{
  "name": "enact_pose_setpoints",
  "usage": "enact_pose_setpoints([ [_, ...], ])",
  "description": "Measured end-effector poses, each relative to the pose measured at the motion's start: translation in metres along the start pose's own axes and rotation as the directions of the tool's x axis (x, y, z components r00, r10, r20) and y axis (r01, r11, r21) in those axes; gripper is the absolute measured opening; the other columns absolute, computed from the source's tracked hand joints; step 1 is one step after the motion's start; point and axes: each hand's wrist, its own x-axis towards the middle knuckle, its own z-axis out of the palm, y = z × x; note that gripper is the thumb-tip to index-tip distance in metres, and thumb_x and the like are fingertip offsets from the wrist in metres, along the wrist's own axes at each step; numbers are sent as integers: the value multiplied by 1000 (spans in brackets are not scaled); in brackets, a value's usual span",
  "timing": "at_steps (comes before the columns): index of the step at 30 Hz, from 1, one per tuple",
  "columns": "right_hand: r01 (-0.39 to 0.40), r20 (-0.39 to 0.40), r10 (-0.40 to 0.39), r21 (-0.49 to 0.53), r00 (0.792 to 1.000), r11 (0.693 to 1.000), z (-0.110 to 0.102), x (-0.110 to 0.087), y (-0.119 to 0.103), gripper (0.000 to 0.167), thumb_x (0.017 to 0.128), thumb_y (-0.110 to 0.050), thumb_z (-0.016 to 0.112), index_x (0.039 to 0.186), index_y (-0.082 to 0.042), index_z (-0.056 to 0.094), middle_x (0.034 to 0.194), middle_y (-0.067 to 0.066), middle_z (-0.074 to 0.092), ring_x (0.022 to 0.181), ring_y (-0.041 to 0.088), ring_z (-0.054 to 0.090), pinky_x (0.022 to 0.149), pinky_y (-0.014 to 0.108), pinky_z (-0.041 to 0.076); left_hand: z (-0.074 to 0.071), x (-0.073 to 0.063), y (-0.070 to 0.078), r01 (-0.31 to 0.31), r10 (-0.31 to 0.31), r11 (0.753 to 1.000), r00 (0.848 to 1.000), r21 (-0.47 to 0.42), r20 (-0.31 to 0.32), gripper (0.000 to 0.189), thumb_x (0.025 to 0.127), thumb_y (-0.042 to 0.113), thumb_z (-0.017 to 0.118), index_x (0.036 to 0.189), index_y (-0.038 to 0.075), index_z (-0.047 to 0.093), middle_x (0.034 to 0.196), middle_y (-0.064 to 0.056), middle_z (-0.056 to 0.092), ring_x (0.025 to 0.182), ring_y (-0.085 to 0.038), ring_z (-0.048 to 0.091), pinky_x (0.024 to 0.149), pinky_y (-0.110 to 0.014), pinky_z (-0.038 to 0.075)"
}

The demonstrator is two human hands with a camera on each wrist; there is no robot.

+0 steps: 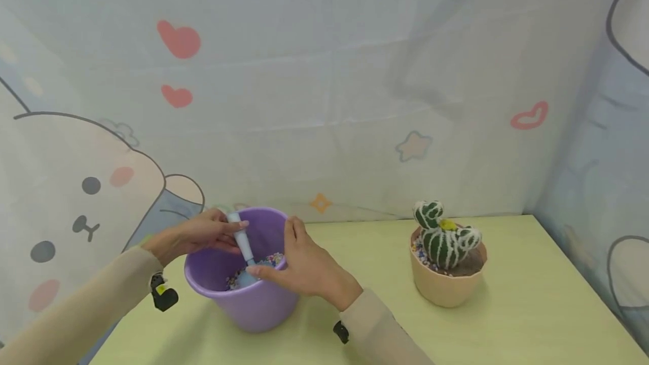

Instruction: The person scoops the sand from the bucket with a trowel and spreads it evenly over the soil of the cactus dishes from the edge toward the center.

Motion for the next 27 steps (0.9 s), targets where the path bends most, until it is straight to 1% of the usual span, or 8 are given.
enact_pose_setpoints([
  [3,-5,6,6,-9,1000,1000,0,0,-1,119,94,-78,57,169,-6,-1,175,18,14,149,35,49,118,48,54,-3,-2,1,7,-7,1000,1000,-24,-12,29,110,16,56,99,-9,66,88,-11,79,85,-18,79,89,-36,69],
  [7,-4,-1,4,-9,1000,1000,0,0,-1,119,94,-77,59,169,-7,-2,174,18,16,149,35,49,119,48,53,-7,-4,3,-1,1,998,1000,-59,-8,31,111,17,55,104,-11,66,91,-12,80,88,-20,80,92,-38,69],
  [11,2,-10,-2,-11,1000,1000,-1,0,-1,119,94,-75,59,169,-6,-1,174,19,17,150,36,48,119,49,53,-12,-4,3,-13,12,995,1000,-96,-7,32,111,18,55,109,-12,67,95,-14,80,92,-22,80,96,-39,68],
  [13,5,-10,-5,-8,1000,1000,-1,0,-2,118,94,-75,59,169,-6,-1,173,19,18,149,36,49,118,49,54,-14,-5,3,-7,5,993,1000,-121,-19,32,111,18,54,112,-13,66,96,-14,80,93,-22,80,97,-40,67],
  [16,7,-10,-7,-9,1000,1000,-1,0,-1,119,94,-76,59,169,-5,0,173,19,19,148,36,50,118,49,54,-18,-6,2,-6,2,989,1000,-149,-31,36,112,17,52,120,-17,61,96,-14,80,93,-22,80,98,-40,67],
  [20,16,-23,-16,9,1000,1000,1,0,0,118,94,-74,62,168,-4,3,170,20,24,146,35,52,118,49,54,-21,-9,1,0,-8,985,999,-172,-46,39,113,16,50,126,-20,56,94,-13,80,91,-20,80,96,-38,67],
  [23,17,-29,-17,23,999,1000,2,0,0,116,94,-72,63,168,-4,5,168,20,27,145,36,53,118,49,54,-24,-10,2,2,-12,983,998,-183,-54,40,113,18,50,126,-20,56,94,-12,80,91,-19,80,95,-36,67],
  [27,8,-24,-7,13,1000,1000,1,-1,-1,118,94,-73,63,168,-3,3,170,21,25,146,38,52,119,49,53,-27,-11,2,-1,-15,981,997,-194,-78,44,113,21,51,130,-19,54,94,-11,80,91,-18,80,94,-33,67],
])
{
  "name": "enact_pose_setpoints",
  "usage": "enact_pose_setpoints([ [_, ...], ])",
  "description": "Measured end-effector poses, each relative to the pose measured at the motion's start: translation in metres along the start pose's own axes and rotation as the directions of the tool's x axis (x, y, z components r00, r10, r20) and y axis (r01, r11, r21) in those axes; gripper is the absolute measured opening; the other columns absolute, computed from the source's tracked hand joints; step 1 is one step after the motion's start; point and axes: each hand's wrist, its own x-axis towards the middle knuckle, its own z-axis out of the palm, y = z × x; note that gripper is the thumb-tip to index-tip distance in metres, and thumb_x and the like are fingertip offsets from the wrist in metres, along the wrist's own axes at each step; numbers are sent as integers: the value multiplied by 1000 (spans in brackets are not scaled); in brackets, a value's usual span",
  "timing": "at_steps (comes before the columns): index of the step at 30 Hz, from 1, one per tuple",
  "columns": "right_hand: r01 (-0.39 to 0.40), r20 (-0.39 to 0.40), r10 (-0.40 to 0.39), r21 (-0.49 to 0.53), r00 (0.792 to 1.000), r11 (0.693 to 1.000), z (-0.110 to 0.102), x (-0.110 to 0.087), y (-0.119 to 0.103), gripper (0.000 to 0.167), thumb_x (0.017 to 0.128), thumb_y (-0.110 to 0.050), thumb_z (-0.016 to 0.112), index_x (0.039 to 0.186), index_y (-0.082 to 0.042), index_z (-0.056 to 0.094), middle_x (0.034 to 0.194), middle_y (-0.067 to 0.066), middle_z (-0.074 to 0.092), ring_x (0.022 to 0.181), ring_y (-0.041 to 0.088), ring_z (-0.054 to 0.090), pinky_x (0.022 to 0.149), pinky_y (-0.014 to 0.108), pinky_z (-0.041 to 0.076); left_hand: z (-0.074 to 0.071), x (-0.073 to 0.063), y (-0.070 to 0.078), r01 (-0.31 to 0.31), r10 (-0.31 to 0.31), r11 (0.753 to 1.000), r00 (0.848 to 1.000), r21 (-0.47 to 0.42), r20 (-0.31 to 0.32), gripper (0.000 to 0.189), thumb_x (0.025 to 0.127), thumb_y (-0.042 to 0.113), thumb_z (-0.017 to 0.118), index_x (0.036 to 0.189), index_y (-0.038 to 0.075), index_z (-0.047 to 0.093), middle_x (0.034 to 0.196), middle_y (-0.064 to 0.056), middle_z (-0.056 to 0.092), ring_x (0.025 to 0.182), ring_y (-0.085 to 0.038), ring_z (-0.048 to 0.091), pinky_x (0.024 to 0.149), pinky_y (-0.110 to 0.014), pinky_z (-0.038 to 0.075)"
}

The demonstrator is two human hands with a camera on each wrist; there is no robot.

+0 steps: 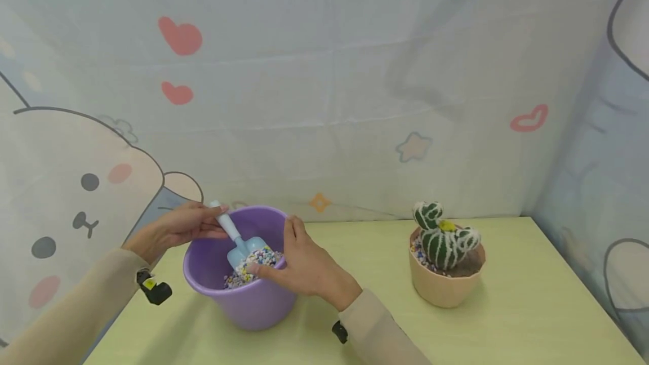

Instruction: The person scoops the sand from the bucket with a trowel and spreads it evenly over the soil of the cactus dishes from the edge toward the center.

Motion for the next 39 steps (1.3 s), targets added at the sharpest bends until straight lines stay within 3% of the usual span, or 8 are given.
enact_pose_setpoints([
  [9,3,7,-3,5,1000,1000,0,0,0,119,94,-72,64,168,-4,1,171,21,22,146,37,52,117,49,54,-9,-1,-2,-17,16,998,1000,-60,-19,44,113,21,49,137,-15,47,96,-8,79,91,-18,80,92,-31,68],
  [14,-8,13,8,-10,1000,1000,0,0,1,120,94,-75,61,169,-6,-2,173,20,18,147,35,51,119,47,53,-17,-2,-4,-29,26,994,999,-107,-31,35,113,23,50,128,-8,49,97,-8,79,92,-17,80,93,-30,68],
  [19,5,4,-5,13,1000,1000,1,1,0,118,93,-74,63,169,-6,3,169,20,25,144,34,54,118,48,54,-24,-6,-6,-48,43,985,998,-163,-36,24,113,22,51,116,-1,56,95,-9,79,91,-17,80,90,-28,68],
  [27,-21,8,21,13,1000,1000,0,0,0,120,92,-77,61,169,-7,1,171,20,22,143,36,55,116,51,55,-30,-13,1,-59,46,959,998,-276,-53,22,112,21,53,103,7,68,93,-12,80,89,-21,82,87,-26,68],
  [39,-19,4,19,34,1000,999,1,0,1,120,92,-76,63,169,-7,1,172,19,21,146,37,52,117,51,53,-34,-21,2,-69,43,935,996,-349,-81,25,111,20,55,100,8,74,94,-14,81,89,-23,82,87,-28,68],
])
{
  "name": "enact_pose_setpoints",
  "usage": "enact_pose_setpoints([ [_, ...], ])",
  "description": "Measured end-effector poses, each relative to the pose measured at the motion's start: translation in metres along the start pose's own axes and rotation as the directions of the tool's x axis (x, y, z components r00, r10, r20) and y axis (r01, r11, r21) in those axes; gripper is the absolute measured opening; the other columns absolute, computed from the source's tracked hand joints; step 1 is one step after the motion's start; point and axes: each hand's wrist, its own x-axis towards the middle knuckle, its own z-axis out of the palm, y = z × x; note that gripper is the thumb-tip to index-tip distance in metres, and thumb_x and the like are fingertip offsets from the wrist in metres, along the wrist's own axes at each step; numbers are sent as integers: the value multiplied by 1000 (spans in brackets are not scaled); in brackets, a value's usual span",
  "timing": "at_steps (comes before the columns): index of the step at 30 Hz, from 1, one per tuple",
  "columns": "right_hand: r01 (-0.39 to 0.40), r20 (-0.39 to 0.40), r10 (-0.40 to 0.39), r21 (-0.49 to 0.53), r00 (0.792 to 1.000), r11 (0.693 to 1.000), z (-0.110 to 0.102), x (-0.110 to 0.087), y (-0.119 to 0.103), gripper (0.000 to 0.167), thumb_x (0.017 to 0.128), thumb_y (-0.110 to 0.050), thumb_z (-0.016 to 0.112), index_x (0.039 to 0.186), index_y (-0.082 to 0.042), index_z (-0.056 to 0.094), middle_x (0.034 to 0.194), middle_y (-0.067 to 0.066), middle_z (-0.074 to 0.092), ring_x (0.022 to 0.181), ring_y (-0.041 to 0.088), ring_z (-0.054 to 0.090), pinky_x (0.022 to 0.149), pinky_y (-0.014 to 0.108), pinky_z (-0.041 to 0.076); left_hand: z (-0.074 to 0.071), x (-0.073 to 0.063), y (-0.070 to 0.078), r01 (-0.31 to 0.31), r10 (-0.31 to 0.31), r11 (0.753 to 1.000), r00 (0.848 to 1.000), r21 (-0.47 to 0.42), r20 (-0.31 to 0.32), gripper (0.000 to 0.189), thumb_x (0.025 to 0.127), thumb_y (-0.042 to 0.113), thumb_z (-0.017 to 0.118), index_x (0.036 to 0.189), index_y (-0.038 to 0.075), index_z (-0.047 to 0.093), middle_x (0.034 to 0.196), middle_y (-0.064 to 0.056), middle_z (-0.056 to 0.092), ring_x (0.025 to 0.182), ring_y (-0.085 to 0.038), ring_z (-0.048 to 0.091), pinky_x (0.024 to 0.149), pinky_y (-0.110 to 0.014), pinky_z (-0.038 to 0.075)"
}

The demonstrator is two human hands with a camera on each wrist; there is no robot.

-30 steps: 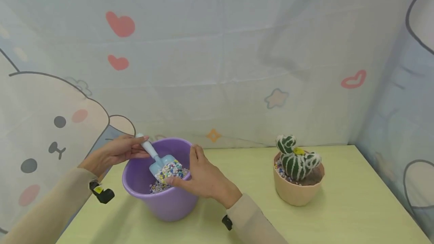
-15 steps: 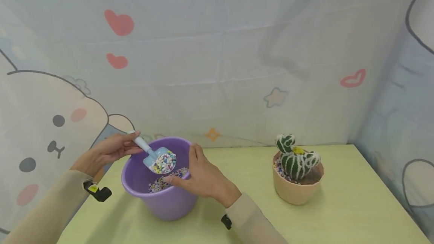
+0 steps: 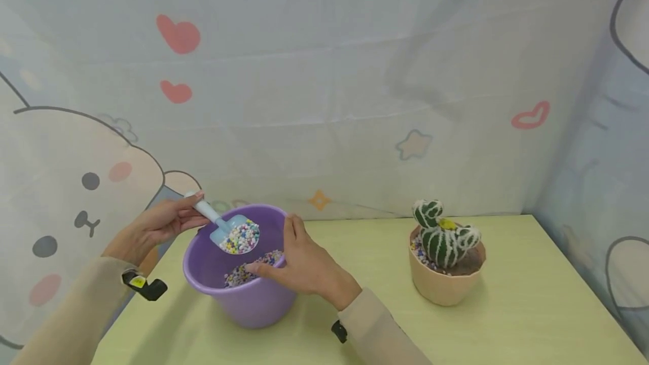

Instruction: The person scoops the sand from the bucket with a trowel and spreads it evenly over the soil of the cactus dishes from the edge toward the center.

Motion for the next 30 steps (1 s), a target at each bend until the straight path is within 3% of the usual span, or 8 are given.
enact_pose_setpoints([
  [12,10,-2,-10,-1,1000,1000,-1,-1,-1,120,92,-75,62,169,-6,2,172,20,21,146,37,52,114,53,56,-3,0,-2,-7,7,1000,1000,3,8,22,110,19,56,102,8,73,94,-14,80,89,-23,82,87,-28,68],
  [21,-46,70,51,-81,996,996,-10,-2,-2,127,90,-85,54,168,-4,-5,177,20,-2,161,39,26,130,52,37,4,2,1,-12,12,1000,1000,4,1,20,110,20,57,101,9,72,94,-13,80,88,-23,82,86,-28,69],
  [30,-10,68,20,-143,997,990,-24,-6,5,117,90,-85,53,170,-11,9,178,12,13,162,33,27,131,52,35,11,4,3,-23,23,1000,1000,11,-5,19,110,20,57,103,9,70,94,-12,79,89,-22,81,87,-28,68],
])
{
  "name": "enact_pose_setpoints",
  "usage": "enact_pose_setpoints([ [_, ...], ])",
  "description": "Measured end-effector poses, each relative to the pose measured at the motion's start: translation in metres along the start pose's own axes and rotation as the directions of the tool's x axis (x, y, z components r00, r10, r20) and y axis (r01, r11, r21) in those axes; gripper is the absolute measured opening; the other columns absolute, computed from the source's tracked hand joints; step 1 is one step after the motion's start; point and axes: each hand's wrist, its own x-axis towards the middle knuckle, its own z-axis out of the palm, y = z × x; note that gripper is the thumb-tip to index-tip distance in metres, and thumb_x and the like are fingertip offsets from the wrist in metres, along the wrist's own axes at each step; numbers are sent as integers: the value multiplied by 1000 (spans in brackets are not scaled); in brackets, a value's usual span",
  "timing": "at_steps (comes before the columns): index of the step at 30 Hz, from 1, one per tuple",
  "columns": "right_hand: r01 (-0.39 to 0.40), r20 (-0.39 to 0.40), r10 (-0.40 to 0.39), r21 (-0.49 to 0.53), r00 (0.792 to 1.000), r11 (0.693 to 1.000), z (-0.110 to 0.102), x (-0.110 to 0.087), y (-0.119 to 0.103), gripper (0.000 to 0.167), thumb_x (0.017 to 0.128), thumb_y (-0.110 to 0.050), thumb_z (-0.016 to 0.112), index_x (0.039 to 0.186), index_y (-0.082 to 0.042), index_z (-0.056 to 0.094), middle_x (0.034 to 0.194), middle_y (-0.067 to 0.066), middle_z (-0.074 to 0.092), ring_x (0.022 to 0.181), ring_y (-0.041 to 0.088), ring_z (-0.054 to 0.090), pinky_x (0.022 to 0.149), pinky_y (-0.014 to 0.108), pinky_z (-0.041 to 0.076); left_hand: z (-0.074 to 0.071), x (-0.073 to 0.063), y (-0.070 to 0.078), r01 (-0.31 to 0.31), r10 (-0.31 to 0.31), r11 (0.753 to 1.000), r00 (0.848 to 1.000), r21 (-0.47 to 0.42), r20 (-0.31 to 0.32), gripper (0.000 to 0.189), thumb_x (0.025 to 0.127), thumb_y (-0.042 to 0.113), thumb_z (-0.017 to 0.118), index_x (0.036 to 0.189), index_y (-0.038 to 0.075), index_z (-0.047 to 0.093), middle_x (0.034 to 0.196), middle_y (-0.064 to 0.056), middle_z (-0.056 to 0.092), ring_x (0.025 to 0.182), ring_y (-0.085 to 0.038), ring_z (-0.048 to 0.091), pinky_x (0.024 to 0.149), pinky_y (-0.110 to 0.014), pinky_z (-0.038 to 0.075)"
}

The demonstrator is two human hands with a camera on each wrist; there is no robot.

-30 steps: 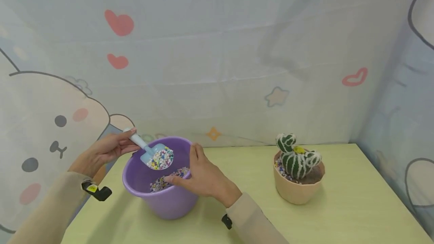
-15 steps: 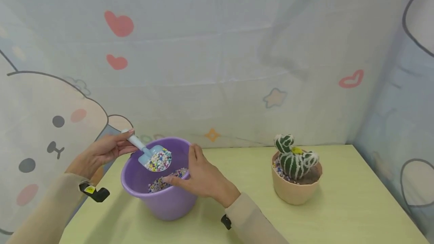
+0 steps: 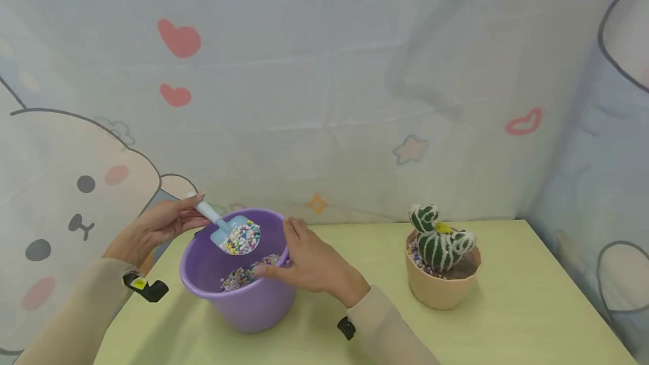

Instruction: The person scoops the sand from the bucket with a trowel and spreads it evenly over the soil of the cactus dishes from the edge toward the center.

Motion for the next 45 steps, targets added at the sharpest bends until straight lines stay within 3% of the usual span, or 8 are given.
enact_pose_setpoints([
  [7,13,-67,-14,-8,998,1000,-18,-12,2,98,90,-81,60,162,-19,41,168,7,42,153,29,45,125,55,45,8,4,-3,-14,14,1000,1000,27,0,16,109,22,59,108,7,66,94,-11,79,90,-21,81,88,-29,68],
  [15,-35,-139,22,-92,990,995,-36,-34,10,88,90,-76,65,148,-10,58,151,9,63,140,31,61,119,50,53,26,12,-3,-20,19,998,1000,59,8,27,109,22,59,126,2,54,96,-10,79,92,-20,81,91,-30,68],
  [18,-47,-157,30,-105,987,993,-44,-44,12,84,91,-73,66,146,-10,61,144,8,68,130,28,68,111,49,59,32,13,-5,-13,13,998,1000,60,1,32,109,23,58,132,2,49,96,-10,79,91,-19,81,91,-30,68],
  [22,-19,-205,-14,-157,979,987,-59,-57,16,72,91,-68,70,137,-13,67,127,2,77,104,16,76,89,39,66,37,14,-6,-10,10,998,1000,56,1,32,109,24,58,129,0,50,96,-10,79,90,-19,81,90,-29,68],
  [25,5,-248,-56,-201,967,980,-70,-66,18,63,90,-65,73,130,-16,71,118,-2,79,94,10,76,79,32,65,40,14,-3,-6,6,999,1000,49,9,30,110,25,57,125,0,52,96,-10,79,89,-19,82,90,-29,68],
  [31,0,-316,-69,-215,946,977,-85,-84,24,57,92,-62,74,127,-18,74,115,-6,79,93,7,75,72,25,62,46,15,5,4,-4,999,1000,39,4,30,110,25,57,126,1,50,93,-11,79,86,-20,82,86,-28,69],
  [40,-29,-376,-62,-232,925,972,-109,-121,33,46,91,-49,80,123,-15,75,110,-3,80,83,6,73,68,23,59,63,23,14,-4,3,998,1000,61,8,31,111,24,54,130,1,49,95,-12,78,89,-21,81,88,-28,68],
  [45,-33,-448,-104,-288,888,957,-121,-143,41,46,87,-41,86,120,-11,76,101,-5,80,84,10,74,71,32,64,73,28,17,7,-7,999,1000,32,16,28,111,23,54,130,3,47,95,-13,78,89,-23,81,88,-30,69],
])
